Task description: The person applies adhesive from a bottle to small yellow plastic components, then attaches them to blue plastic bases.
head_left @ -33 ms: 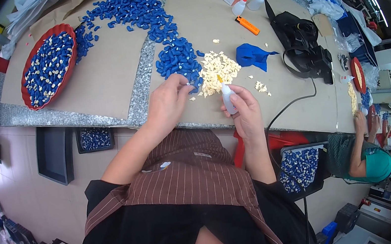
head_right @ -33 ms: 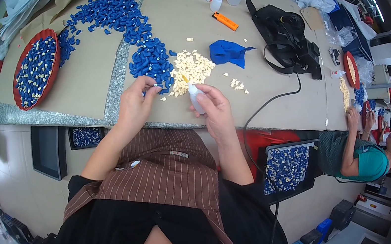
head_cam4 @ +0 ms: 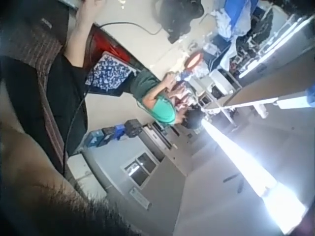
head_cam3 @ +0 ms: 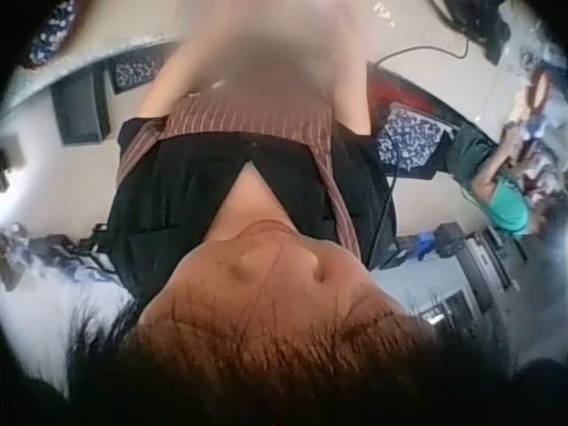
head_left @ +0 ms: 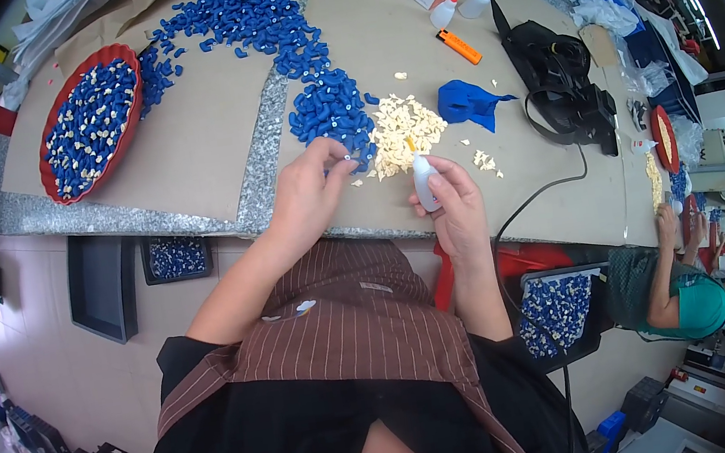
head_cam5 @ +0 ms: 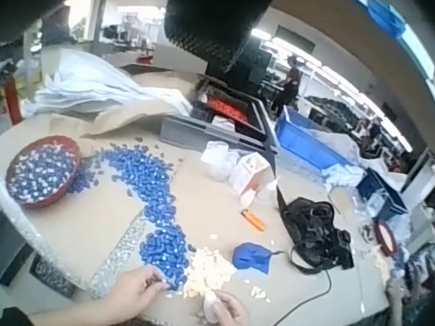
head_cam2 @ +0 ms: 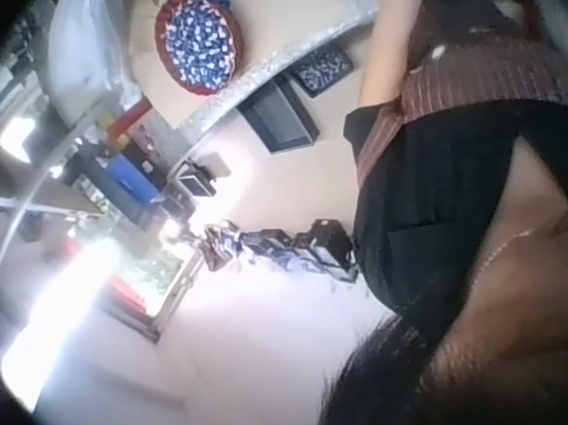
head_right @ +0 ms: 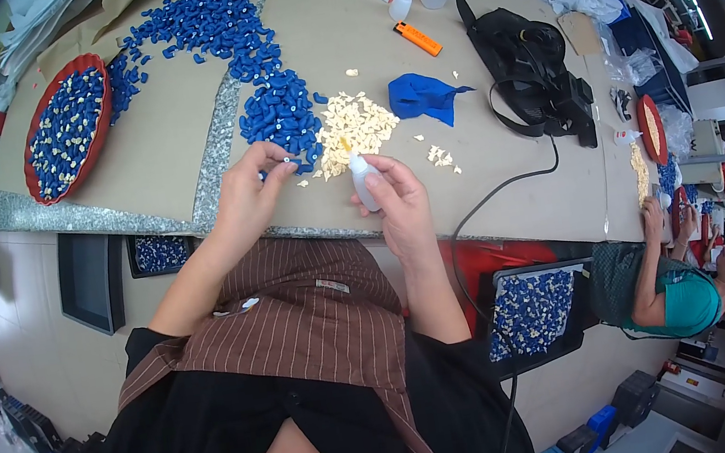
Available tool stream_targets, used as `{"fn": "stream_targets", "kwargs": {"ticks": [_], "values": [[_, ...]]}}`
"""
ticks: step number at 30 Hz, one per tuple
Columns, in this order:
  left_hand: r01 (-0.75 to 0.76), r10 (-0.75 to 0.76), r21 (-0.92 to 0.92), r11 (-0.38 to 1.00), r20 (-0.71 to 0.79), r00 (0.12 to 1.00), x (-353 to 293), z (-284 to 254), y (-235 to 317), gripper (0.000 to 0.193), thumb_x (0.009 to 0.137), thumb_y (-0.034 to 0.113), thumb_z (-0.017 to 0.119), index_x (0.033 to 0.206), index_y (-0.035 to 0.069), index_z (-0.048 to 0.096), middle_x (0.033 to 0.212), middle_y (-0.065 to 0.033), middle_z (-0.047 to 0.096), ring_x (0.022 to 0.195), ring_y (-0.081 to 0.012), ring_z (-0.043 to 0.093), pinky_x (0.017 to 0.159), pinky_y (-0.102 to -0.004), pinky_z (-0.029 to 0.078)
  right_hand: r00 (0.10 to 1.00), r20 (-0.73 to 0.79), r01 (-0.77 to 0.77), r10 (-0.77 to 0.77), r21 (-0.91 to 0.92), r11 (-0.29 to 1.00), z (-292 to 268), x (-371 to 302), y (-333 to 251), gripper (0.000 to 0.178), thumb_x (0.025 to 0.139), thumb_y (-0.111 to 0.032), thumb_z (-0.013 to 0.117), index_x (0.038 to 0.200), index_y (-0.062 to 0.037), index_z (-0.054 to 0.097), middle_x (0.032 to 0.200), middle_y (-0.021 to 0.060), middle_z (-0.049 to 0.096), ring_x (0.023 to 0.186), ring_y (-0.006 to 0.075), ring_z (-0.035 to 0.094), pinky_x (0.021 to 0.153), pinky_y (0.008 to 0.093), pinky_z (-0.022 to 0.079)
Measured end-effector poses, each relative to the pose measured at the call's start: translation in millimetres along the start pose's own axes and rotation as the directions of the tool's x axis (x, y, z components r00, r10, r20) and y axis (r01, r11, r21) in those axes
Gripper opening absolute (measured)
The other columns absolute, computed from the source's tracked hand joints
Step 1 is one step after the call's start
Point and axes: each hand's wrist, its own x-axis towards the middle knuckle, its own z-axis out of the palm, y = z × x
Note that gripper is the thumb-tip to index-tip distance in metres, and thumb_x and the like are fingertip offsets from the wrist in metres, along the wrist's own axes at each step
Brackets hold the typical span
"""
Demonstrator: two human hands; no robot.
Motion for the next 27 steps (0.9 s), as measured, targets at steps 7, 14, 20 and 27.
{"fn": "stream_targets", "kwargs": {"ticks": [7,14,20,27], "values": [[0.475,-0.276,-0.688,0.549,0.387,0.880,-17,-7,0,0.013,0.083,0.004,0.050,0.093,-0.002,0.054,0.083,-0.0054,0.057,0.069,-0.0089,0.054,0.056,-0.0194,0.046,0.977,0.046,0.212,-0.210,-0.049,0.976,-9,5,11,0.027,0.079,-0.005,0.056,0.104,0.0011,0.046,0.087,0.0096,0.055,0.070,0.0128,0.056,0.062,0.0214,0.045],[0.492,-0.308,-0.731,0.472,0.387,0.869,-20,0,-1,0.019,0.083,0.003,0.049,0.100,-0.005,0.054,0.089,-0.0097,0.057,0.074,-0.0128,0.057,0.063,-0.0227,0.049,0.972,0.059,0.211,-0.226,0.193,0.958,-1,6,23,0.023,0.081,-0.008,0.055,0.100,0.0006,0.045,0.084,0.0083,0.056,0.065,0.0105,0.053,0.056,0.0204,0.042],[0.538,-0.315,-0.736,0.411,0.440,0.841,-17,-5,0,0.020,0.082,0.002,0.051,0.100,-0.005,0.054,0.090,-0.0111,0.057,0.076,-0.0141,0.058,0.064,-0.0227,0.050,0.959,0.037,0.277,-0.281,0.087,0.957,7,2,26,0.020,0.084,-0.013,0.052,0.097,-0.0006,0.044,0.080,0.0082,0.056,0.063,0.0110,0.053,0.055,0.0212,0.041],[0.505,-0.302,-0.730,0.460,0.406,0.863,-19,1,-5,0.015,0.080,0.002,0.054,0.094,-0.003,0.052,0.086,-0.0093,0.055,0.075,-0.0134,0.058,0.061,-0.0226,0.049,0.955,0.041,0.291,-0.293,0.059,0.955,6,-1,28,0.021,0.085,-0.015,0.051,0.098,-0.0005,0.044,0.081,0.0082,0.054,0.062,0.0117,0.051,0.054,0.0210,0.039]]}}
